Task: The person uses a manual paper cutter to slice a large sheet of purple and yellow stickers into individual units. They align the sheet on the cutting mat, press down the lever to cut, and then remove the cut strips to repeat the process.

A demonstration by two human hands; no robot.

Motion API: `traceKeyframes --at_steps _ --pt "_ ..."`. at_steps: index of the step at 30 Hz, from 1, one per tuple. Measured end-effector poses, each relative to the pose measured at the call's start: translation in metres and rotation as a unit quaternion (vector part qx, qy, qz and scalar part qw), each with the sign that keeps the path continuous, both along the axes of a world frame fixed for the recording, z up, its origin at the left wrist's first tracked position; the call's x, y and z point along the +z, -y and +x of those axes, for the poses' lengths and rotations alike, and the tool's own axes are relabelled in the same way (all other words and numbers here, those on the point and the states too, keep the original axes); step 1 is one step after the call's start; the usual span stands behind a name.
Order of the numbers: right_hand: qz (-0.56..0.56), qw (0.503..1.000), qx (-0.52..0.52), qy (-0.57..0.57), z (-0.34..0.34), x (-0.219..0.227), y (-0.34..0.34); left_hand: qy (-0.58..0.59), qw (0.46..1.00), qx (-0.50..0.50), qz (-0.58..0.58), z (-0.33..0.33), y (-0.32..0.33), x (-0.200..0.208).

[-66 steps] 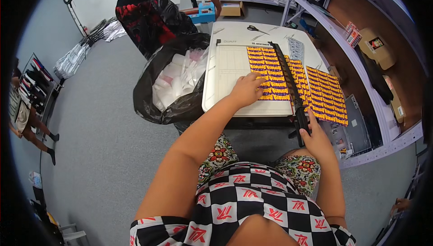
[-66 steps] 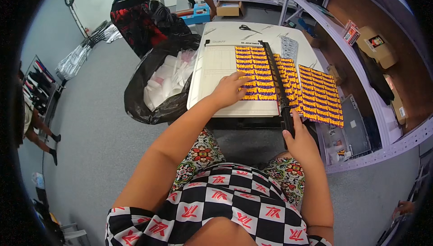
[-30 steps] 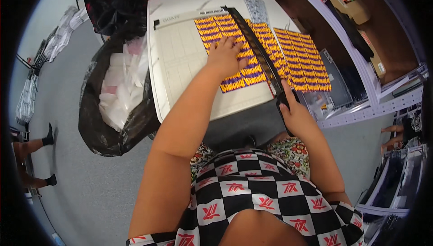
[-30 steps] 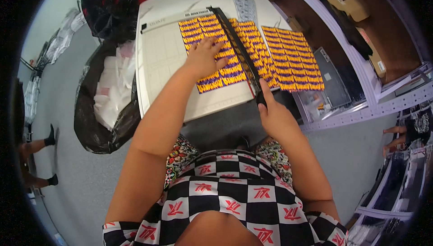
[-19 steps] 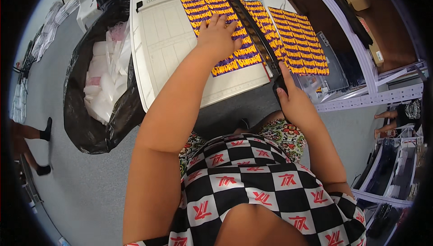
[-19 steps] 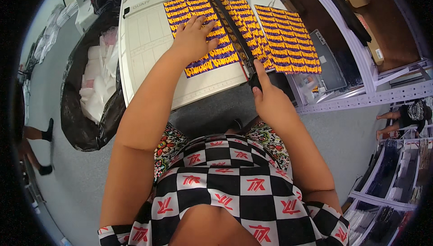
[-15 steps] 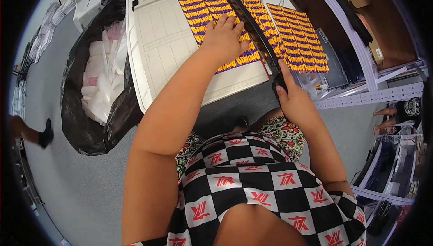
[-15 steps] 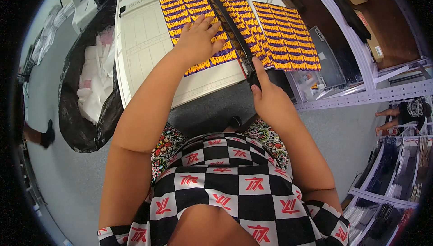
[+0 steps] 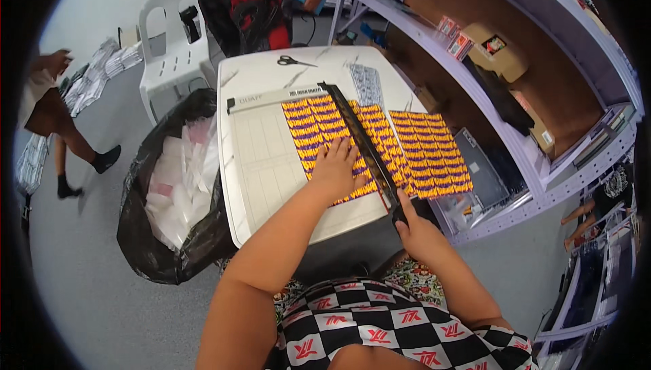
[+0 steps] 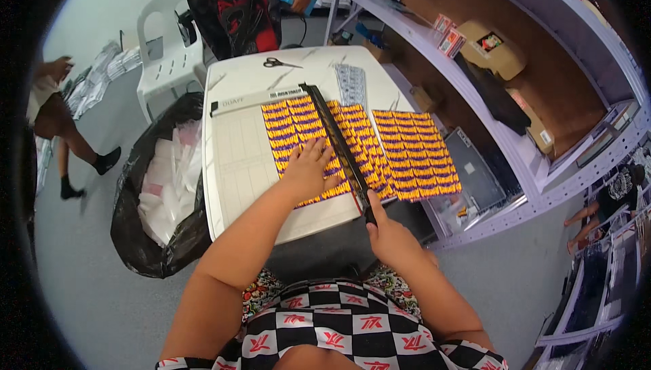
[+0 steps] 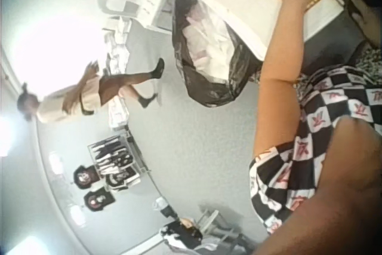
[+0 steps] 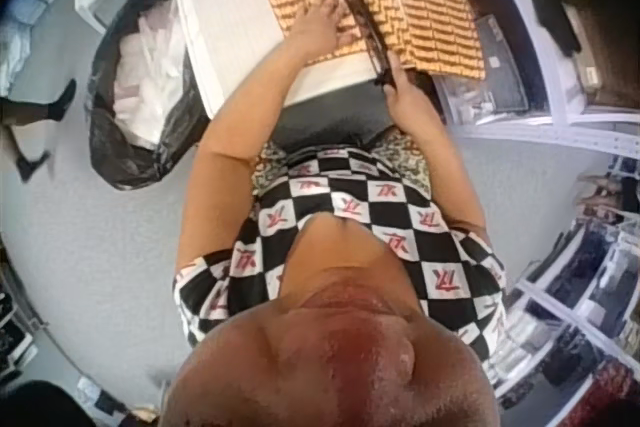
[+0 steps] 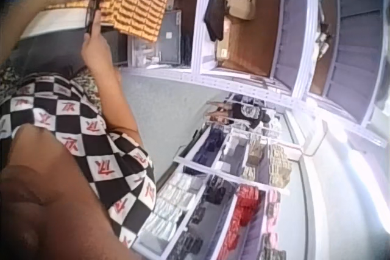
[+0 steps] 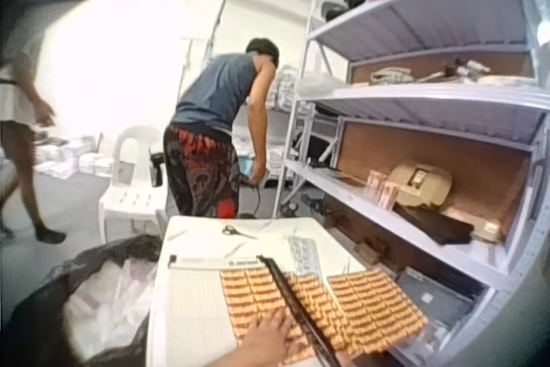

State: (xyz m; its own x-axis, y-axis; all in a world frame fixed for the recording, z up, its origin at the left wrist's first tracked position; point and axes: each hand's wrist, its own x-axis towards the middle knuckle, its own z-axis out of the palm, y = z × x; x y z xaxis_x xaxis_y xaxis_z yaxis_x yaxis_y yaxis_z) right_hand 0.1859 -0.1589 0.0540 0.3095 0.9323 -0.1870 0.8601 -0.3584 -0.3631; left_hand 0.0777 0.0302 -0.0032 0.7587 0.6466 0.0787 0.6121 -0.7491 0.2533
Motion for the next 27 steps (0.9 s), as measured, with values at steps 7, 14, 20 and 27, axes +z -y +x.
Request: traceKeyframes --at_steps 7,14,20,27 --pt "-0.003 1.000 -0.001 -0.011 0.003 0.000 0.002 -0.011 1.000 -0.008 -0.014 0.004 0.001 0.003" --pt "0.006 1.000 -0.012 0.001 0.000 0.001 0.000 -0.010 1.000 -0.004 0.021 0.001 0.000 0.002" --pt "0.028 1.000 -0.003 0.011 0.001 0.005 0.000 -0.021 0.999 0.002 0.036 0.003 0.000 0.000" --pt "0.018 0.999 -0.027 0.008 -0.003 0.002 -0.003 -0.020 0.998 0.013 0.061 0.003 -0.001 -0.003"
